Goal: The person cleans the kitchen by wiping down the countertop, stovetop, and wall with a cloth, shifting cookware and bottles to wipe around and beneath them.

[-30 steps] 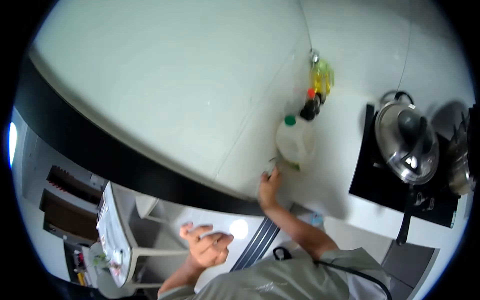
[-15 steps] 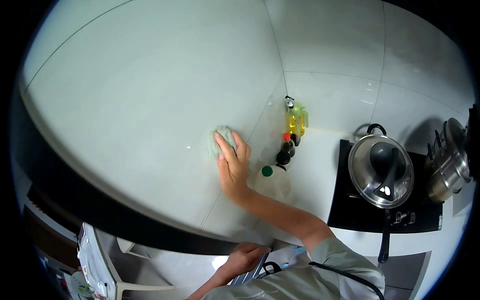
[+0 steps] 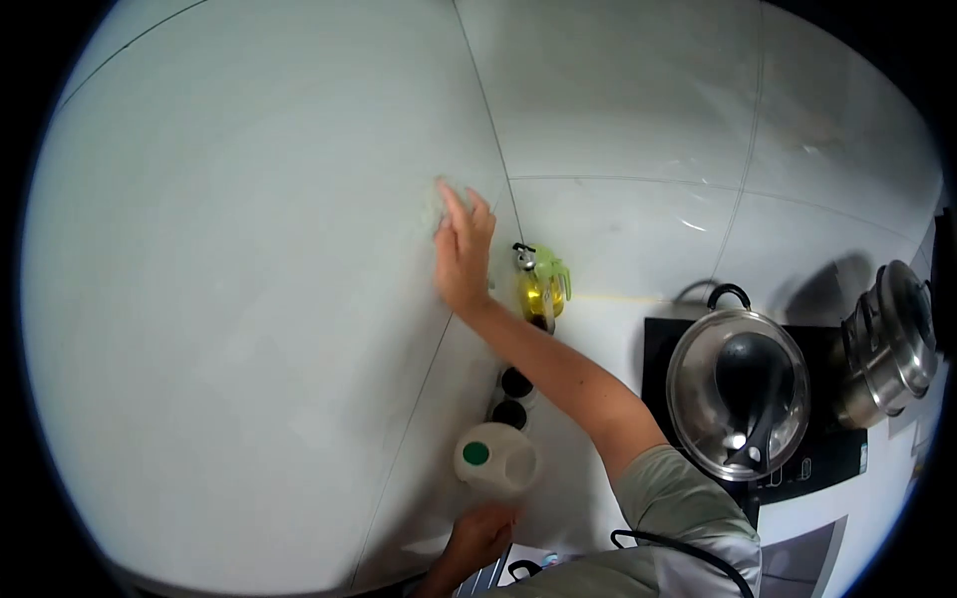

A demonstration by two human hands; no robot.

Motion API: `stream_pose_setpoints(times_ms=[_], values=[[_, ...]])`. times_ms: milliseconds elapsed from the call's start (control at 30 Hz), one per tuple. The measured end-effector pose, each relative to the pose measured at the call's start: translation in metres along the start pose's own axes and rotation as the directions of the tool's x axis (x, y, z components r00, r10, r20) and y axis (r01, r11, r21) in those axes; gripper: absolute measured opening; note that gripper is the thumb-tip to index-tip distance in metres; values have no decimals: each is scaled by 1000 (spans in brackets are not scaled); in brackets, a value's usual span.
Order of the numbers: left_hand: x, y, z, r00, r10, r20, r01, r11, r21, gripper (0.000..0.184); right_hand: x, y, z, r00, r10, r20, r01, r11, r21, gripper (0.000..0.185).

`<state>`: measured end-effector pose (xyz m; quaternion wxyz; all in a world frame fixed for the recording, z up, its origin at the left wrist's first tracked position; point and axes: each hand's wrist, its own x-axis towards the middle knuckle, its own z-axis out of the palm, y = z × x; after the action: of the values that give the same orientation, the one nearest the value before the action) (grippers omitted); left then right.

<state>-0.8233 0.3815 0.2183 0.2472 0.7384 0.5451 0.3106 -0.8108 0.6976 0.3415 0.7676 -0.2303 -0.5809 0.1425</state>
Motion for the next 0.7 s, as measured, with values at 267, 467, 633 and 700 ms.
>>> stream_pose_setpoints(times_ms=[267, 467, 633, 700], values=[[-3, -17, 1, 994, -95, 48, 104, 964, -246, 16, 74, 142, 17, 960, 254, -121, -278, 924, -263, 41], [-6, -20, 2, 924, -198, 327, 305, 897, -320, 20, 101, 115, 33, 952, 260, -163, -286, 943, -168, 41], [1, -24, 6, 893, -242, 379, 380, 857, -348, 22, 79, -113, 34, 860, -504, 80, 502, 864, 42, 42], [0, -22, 4, 880, -268, 392, 411, 844, -344, 23, 22, -165, 12, 644, -763, 51, 667, 593, 451, 29]])
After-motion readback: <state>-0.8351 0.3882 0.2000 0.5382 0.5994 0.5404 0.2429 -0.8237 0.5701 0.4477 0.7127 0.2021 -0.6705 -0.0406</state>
